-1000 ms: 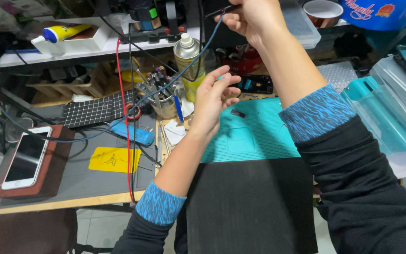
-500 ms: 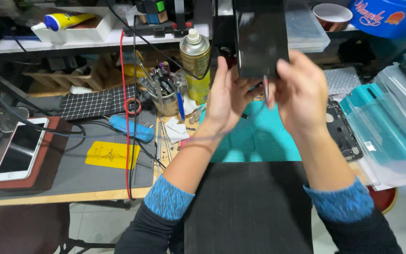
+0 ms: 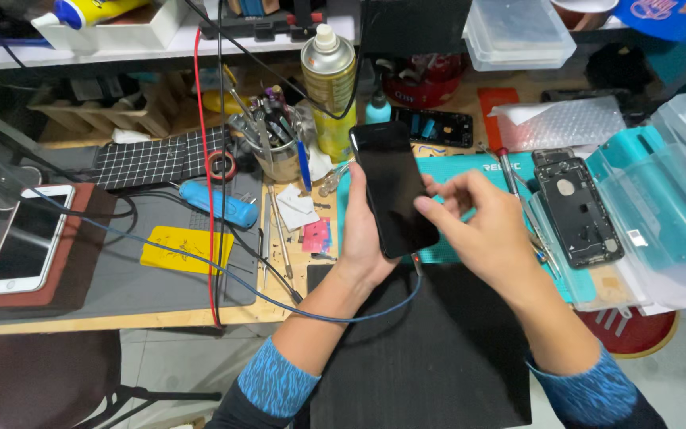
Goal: The person repairs a smartphone at a workbench. They use a screwdriver to remove screws from the opened phone, pry and lift the screen assembly away from the body, work on the internal components including the battery area, and reposition the phone repeatedly while handling small parts and tools on the mat.
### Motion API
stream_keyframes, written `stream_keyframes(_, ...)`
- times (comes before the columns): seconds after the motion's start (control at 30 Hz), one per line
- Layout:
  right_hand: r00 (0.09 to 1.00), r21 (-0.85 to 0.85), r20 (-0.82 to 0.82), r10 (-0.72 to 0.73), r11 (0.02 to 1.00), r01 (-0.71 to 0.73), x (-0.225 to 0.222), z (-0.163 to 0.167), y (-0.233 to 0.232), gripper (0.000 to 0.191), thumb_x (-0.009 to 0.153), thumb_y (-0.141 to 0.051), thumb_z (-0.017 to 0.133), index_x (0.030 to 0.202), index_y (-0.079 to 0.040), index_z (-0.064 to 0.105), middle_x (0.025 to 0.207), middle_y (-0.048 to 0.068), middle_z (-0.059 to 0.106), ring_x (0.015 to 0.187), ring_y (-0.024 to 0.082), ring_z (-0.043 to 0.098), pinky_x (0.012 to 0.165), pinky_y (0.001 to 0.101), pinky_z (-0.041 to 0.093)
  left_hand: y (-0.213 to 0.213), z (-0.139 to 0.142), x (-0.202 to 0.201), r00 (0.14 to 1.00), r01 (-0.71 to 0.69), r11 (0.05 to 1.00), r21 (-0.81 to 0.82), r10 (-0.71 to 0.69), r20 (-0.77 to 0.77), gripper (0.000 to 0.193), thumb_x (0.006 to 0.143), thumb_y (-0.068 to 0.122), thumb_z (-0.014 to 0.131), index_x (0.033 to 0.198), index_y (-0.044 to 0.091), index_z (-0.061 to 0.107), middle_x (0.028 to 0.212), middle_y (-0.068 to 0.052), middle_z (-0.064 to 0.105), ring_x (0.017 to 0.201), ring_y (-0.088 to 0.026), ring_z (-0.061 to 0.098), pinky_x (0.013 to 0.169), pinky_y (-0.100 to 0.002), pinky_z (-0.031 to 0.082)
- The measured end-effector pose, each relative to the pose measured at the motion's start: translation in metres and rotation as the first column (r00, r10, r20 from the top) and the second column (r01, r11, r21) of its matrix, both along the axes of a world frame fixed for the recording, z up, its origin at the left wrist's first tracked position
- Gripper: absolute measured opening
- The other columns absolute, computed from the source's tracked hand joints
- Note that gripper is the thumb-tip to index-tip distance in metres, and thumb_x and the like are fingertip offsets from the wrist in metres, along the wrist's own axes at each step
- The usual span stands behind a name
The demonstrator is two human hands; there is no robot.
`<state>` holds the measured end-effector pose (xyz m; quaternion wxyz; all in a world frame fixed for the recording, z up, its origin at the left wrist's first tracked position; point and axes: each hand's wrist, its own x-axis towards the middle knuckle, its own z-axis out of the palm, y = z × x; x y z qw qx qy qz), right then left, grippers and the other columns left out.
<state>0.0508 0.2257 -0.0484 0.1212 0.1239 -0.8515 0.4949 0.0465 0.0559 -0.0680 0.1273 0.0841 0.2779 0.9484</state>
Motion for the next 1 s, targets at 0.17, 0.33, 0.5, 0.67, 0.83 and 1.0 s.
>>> stream_keyframes(0.17, 0.977, 0.096, -0.214, 0.028, 0.995, -0.008, -0.013, 0.023, -0.043, 0.067, 0.081, -0.039, 0.085, 0.125, 0.006, 0.062, 0.093, 0.015, 0.068, 0.076, 0.024, 0.070, 0.062, 0.0338, 0.056, -0.014, -0.014, 0.005, 0.988, -0.133, 0.976, -0.172, 0.145, 0.061, 0.073, 0.110, 0.062, 0.022, 0.127, 0.002, 0.059, 0.113, -0.012, 0.068, 0.104, -0.022, 0.068, 0.093, -0.039, 0.054)
stream_keyframes(0.33, 0.999, 0.176, -0.003, 0.039, 0.984, -0.037, -0.027, 0.033, -0.064, 0.077, 0.074, -0.048, 0.086, 0.128, 0.002, 0.063, 0.090, 0.015, 0.073, 0.077, 0.028, 0.073, 0.067, 0.0384, 0.058, -0.019, -0.018, 0.012, 0.971, -0.205, 0.925, -0.321, 0.234, 0.053, 0.064, 0.109, 0.051, 0.024, 0.143, 0.005, 0.053, 0.134, -0.004, 0.065, 0.120, -0.012, 0.065, 0.105, -0.030, 0.051)
stream_keyframes(0.5, 0.997, 0.174, 0.071, 0.027, 0.984, -0.039, -0.039, 0.037, -0.071, 0.078, 0.069, -0.045, 0.087, 0.125, 0.003, 0.063, 0.084, 0.015, 0.073, 0.074, 0.026, 0.073, 0.067, 0.0392, 0.059, -0.028, -0.014, 0.011, 0.985, -0.169, 0.922, -0.349, 0.172, -0.022, 0.075, 0.114, 0.057, 0.022, 0.144, -0.005, 0.051, 0.127, -0.016, 0.065, 0.110, -0.020, 0.067, 0.096, -0.036, 0.054)
stream_keyframes(0.67, 0.928, -0.211, 0.333, 0.169, 0.972, -0.101, -0.046, 0.021, -0.061, 0.070, 0.073, -0.035, 0.079, 0.131, -0.001, 0.059, 0.089, 0.009, 0.072, 0.075, 0.017, 0.071, 0.058, 0.0400, 0.060, -0.039, -0.008, 0.013, 0.997, -0.044, 0.977, -0.208, 0.057, 0.058, 0.075, 0.107, 0.061, 0.021, 0.143, 0.002, 0.052, 0.123, -0.012, 0.067, 0.103, -0.022, 0.068, 0.087, -0.040, 0.057)
stream_keyframes(0.83, 0.899, -0.468, 0.226, 0.374, 0.851, -0.237, -0.056, 0.004, -0.051, 0.055, 0.092, -0.030, 0.063, 0.138, 0.000, 0.062, 0.110, 0.006, 0.070, 0.101, 0.013, 0.066, 0.088, 0.0313, 0.052, -0.061, -0.006, 0.012, 0.996, -0.027, 0.998, -0.056, 0.031, 0.078, 0.070, 0.106, 0.059, 0.024, 0.138, 0.003, 0.054, 0.124, -0.012, 0.069, 0.109, -0.025, 0.070, 0.096, -0.040, 0.058)
stream_keyframes(1.0, 0.793, -0.741, 0.245, 0.558, 0.635, -0.218, -0.049, -0.001, -0.048, 0.054, 0.099, -0.032, 0.053, 0.141, 0.000, 0.060, 0.119, 0.009, 0.068, 0.104, 0.019, 0.061, 0.094, 0.0327, 0.047, -0.076, -0.016, 0.016, 0.992, -0.058, 0.995, 0.076, 0.049, 0.112, 0.061, 0.114, 0.052, 0.030, 0.140, 0.004, 0.055, 0.127, -0.012, 0.067, 0.113, -0.024, 0.068, 0.099, -0.040, 0.057)
